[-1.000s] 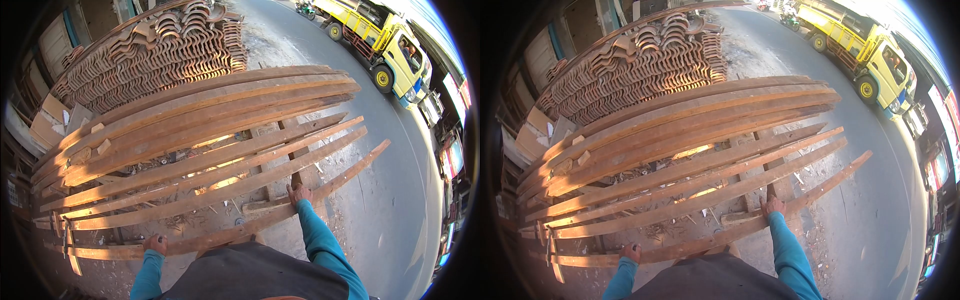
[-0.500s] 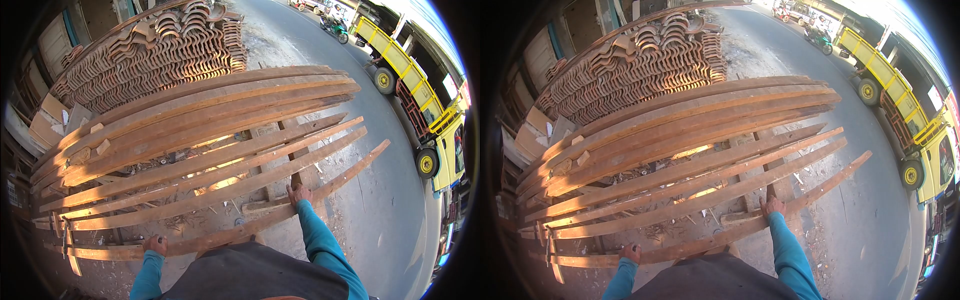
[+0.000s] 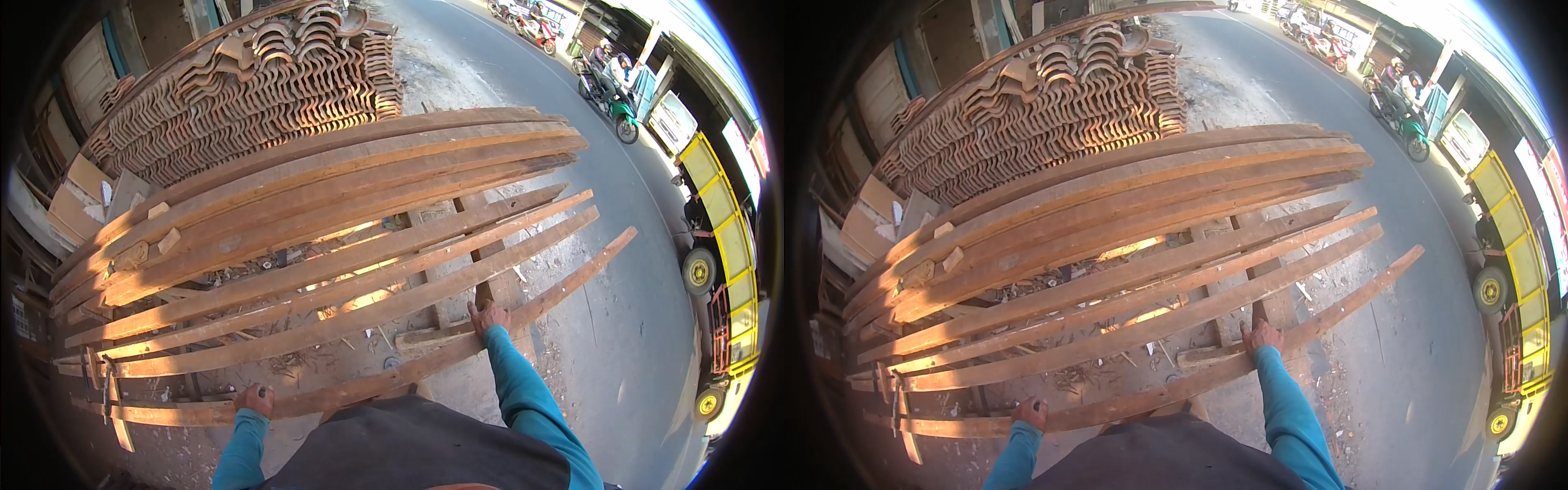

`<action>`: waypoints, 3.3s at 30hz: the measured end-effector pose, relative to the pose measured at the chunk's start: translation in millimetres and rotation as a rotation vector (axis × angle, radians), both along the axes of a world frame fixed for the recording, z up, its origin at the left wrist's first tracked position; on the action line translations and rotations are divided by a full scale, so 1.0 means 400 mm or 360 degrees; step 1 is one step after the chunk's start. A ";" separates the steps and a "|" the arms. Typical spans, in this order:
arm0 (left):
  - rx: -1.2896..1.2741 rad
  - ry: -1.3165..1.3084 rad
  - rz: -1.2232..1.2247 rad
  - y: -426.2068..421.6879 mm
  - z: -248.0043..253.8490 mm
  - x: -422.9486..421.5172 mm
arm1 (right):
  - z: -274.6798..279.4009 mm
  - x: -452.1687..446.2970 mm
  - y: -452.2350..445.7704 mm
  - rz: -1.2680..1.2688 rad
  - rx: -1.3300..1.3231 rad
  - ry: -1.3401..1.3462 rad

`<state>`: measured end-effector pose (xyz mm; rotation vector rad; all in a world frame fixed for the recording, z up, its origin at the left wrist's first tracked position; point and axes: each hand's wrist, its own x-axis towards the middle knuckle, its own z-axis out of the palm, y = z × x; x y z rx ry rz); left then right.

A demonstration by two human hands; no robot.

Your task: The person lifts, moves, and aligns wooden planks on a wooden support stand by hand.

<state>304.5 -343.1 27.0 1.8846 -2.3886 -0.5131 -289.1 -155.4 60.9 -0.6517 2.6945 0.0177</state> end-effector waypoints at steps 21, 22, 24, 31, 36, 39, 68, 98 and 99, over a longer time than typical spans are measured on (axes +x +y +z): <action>0.0029 0.0001 -0.0073 0.002 0.011 -0.006 | -0.007 0.007 0.010 -0.0004 -0.0058 0.0071; 0.0027 0.0001 -0.0073 0.002 0.010 -0.005 | -0.009 0.005 0.011 -0.0004 -0.0060 0.0071; 0.0038 -0.0069 -0.0058 0.000 0.005 -0.004 | -0.018 0.002 0.013 0.0012 -0.0058 0.0092; -0.0028 -0.0093 -0.0057 -0.001 -0.024 0.012 | -0.013 0.003 0.014 0.0006 -0.0070 0.0064; -0.0004 -0.0089 -0.0054 0.001 -0.030 0.016 | -0.018 0.000 0.014 -0.0028 -0.0068 0.0013; -0.0057 -0.0069 -0.0058 0.006 -0.016 0.007 | 0.001 0.005 0.009 -0.0028 -0.0042 -0.0010; -0.0003 -0.0072 -0.0035 0.002 -0.012 0.004 | -0.010 0.001 0.011 0.0010 -0.0031 0.0005; -0.0117 0.0006 -0.0057 0.008 -0.005 0.000 | 0.009 0.005 0.005 0.0004 0.0028 -0.0029; -0.0082 0.0020 -0.0044 0.008 0.003 -0.005 | 0.010 0.006 0.004 0.0003 0.0041 -0.0024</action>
